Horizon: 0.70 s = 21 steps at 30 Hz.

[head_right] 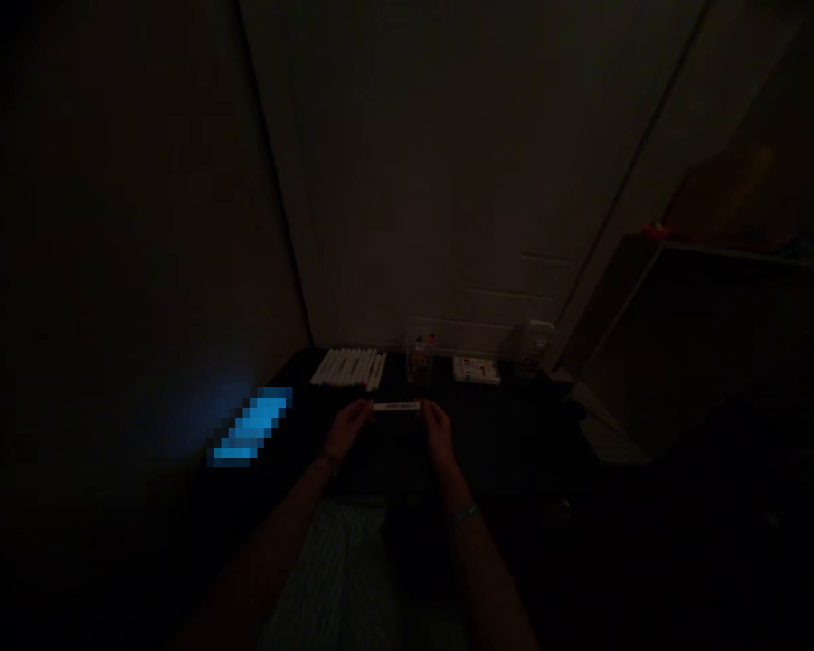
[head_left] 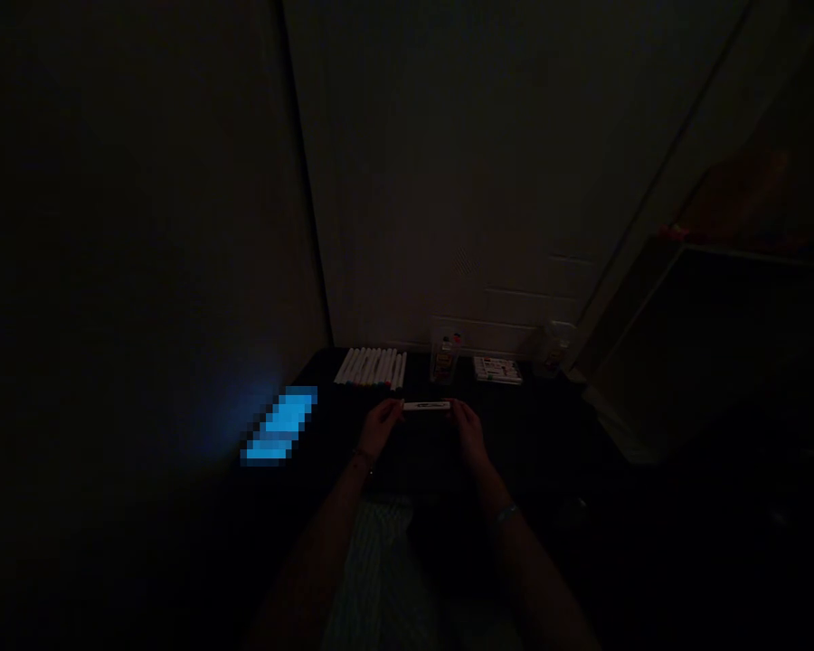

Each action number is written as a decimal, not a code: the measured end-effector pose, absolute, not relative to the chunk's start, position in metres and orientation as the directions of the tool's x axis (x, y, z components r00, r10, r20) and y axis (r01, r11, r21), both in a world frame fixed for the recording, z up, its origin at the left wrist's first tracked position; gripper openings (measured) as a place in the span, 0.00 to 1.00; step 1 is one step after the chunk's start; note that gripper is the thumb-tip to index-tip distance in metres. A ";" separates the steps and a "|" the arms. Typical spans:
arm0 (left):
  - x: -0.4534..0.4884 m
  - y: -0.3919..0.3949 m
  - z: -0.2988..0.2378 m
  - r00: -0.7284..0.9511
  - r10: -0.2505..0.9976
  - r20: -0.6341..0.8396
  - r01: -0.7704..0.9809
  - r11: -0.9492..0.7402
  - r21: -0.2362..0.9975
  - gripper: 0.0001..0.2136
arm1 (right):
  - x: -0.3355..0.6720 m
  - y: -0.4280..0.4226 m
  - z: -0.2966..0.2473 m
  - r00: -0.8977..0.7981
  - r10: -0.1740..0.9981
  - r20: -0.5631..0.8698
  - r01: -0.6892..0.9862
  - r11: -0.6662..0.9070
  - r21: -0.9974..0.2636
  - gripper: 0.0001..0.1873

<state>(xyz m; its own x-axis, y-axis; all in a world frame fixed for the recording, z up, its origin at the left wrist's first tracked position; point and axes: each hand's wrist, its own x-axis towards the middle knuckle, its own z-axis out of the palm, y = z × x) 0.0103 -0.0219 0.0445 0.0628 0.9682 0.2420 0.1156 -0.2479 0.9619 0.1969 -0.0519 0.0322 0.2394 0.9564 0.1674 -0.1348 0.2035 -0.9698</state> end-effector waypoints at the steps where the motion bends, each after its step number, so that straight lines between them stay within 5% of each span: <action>1: 0.010 -0.022 0.045 0.064 0.968 0.242 0.120 -0.249 0.961 0.17 | 0.197 -0.052 0.031 0.240 0.955 0.171 -0.130 0.206 -0.970 0.23; 21: 0.011 -0.023 0.042 0.081 0.954 0.288 0.158 -0.298 0.941 0.17 | 0.200 -0.050 0.029 0.232 0.953 0.193 -0.142 0.229 -0.963 0.21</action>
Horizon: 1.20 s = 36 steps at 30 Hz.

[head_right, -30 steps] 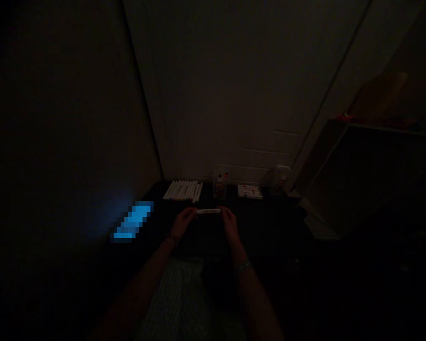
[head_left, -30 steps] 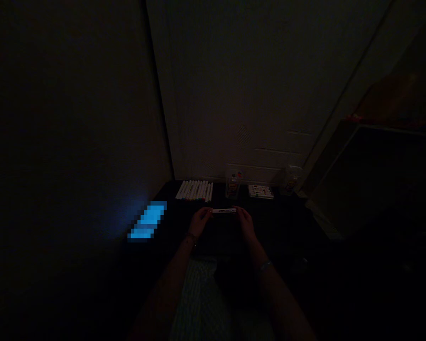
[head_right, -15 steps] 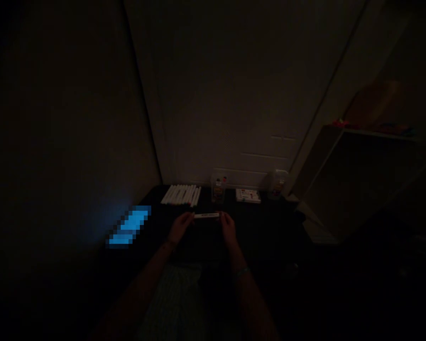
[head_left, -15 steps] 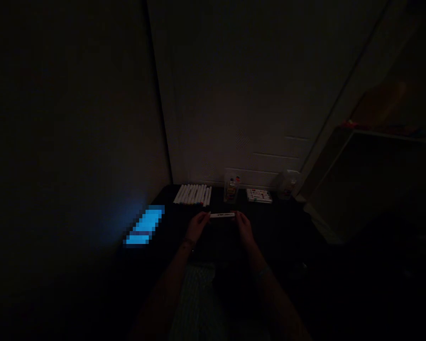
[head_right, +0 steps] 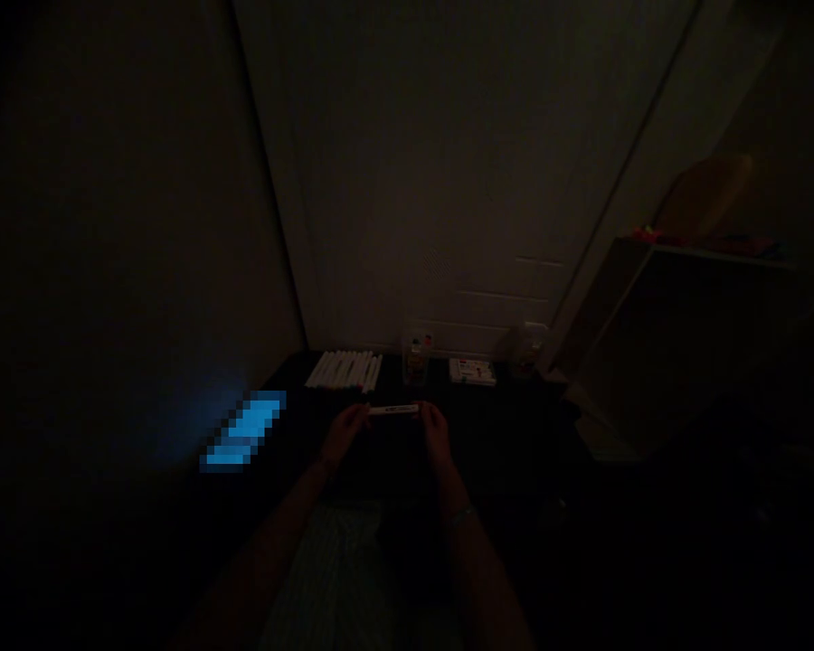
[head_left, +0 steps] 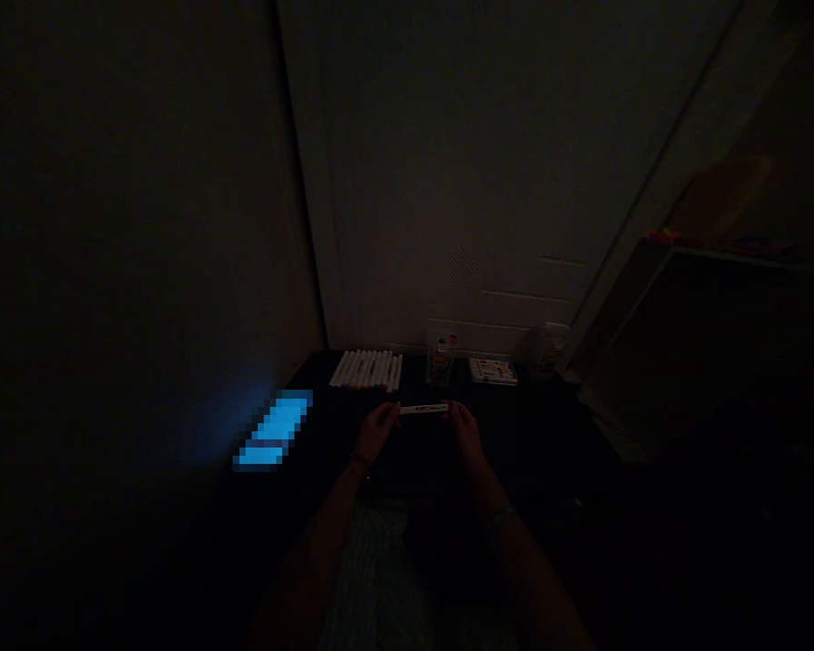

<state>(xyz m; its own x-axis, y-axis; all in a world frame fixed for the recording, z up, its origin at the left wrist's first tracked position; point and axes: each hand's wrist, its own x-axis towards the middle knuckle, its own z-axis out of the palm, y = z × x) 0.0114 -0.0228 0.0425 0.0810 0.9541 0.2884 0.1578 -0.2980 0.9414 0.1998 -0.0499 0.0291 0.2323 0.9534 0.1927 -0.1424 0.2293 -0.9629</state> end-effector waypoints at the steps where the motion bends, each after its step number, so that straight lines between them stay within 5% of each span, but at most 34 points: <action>1: 0.011 -0.023 0.042 0.087 0.952 0.293 0.161 -0.304 0.939 0.16 | 0.199 -0.050 0.030 0.239 0.953 0.185 -0.150 0.224 -0.963 0.21; 36: 0.010 -0.015 0.027 0.111 0.943 0.314 0.277 -0.333 0.901 0.21 | 0.197 -0.049 0.031 0.276 0.954 0.120 -0.290 0.202 -0.936 0.20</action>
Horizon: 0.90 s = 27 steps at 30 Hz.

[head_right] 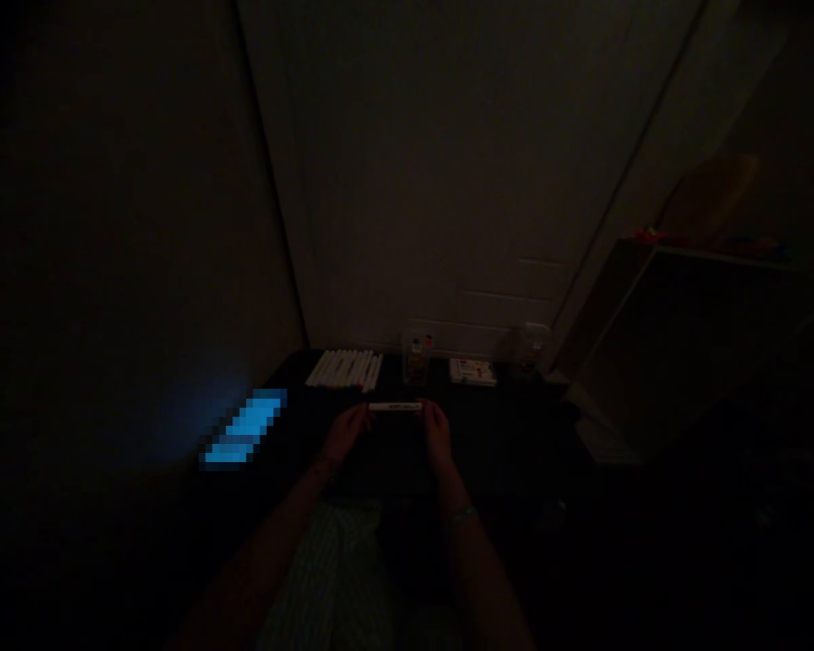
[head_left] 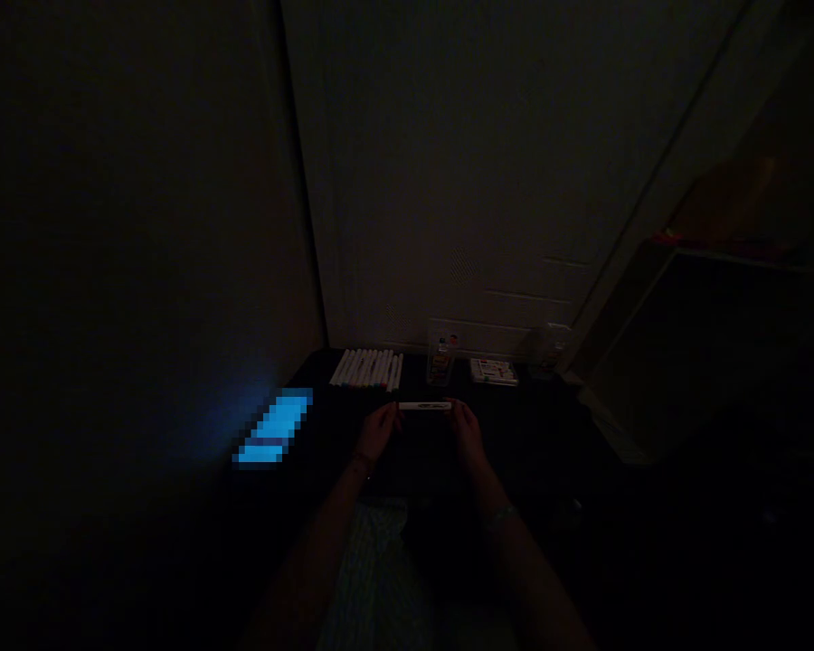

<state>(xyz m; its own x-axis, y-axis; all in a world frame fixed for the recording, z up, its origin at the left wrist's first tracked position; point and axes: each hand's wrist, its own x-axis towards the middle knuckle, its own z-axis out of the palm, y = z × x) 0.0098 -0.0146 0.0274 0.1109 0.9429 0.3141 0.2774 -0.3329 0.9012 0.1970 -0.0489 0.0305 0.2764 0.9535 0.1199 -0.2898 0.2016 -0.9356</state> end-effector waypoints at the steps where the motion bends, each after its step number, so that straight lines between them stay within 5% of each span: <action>1: 0.010 -0.016 0.029 0.110 0.941 0.320 0.282 -0.338 0.898 0.21 | 0.197 -0.049 0.031 0.278 0.953 0.123 -0.282 0.203 -0.938 0.21; 27: 0.011 -0.020 0.038 0.074 0.951 0.299 0.252 -0.308 0.917 0.23 | 0.197 -0.046 0.029 0.318 0.943 0.099 -0.287 0.196 -0.938 0.21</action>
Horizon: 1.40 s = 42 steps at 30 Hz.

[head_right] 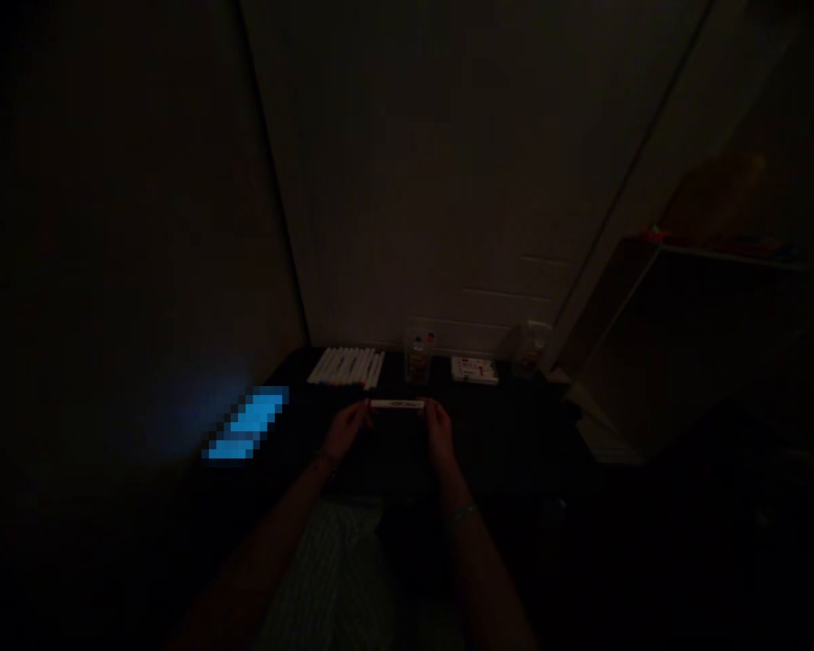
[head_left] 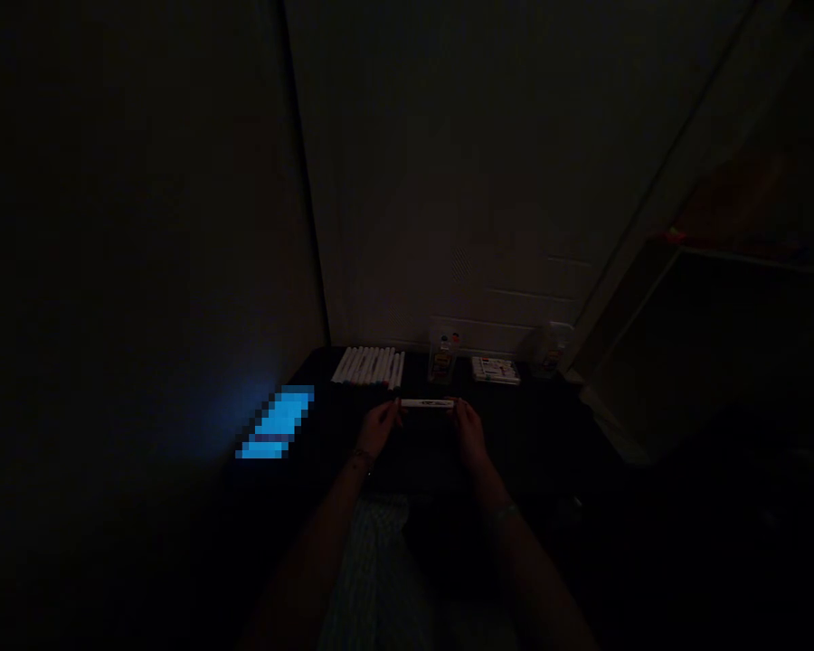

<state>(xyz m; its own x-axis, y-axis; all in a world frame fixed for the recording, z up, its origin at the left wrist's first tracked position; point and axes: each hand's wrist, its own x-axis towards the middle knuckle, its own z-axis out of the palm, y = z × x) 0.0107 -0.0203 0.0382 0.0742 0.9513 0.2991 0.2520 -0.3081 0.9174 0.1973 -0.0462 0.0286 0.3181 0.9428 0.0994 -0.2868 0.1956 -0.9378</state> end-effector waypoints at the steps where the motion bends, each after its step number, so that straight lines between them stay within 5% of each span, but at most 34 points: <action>1: 0.011 -0.020 0.038 0.073 0.954 0.291 0.255 -0.300 0.919 0.23 | 0.197 -0.046 0.028 0.325 0.941 0.096 -0.297 0.197 -0.934 0.21; 42: 0.001 -0.009 0.029 0.103 0.958 0.269 0.283 -0.287 0.915 0.18 | 0.196 -0.038 0.021 0.292 0.943 0.159 -0.277 0.243 -0.930 0.20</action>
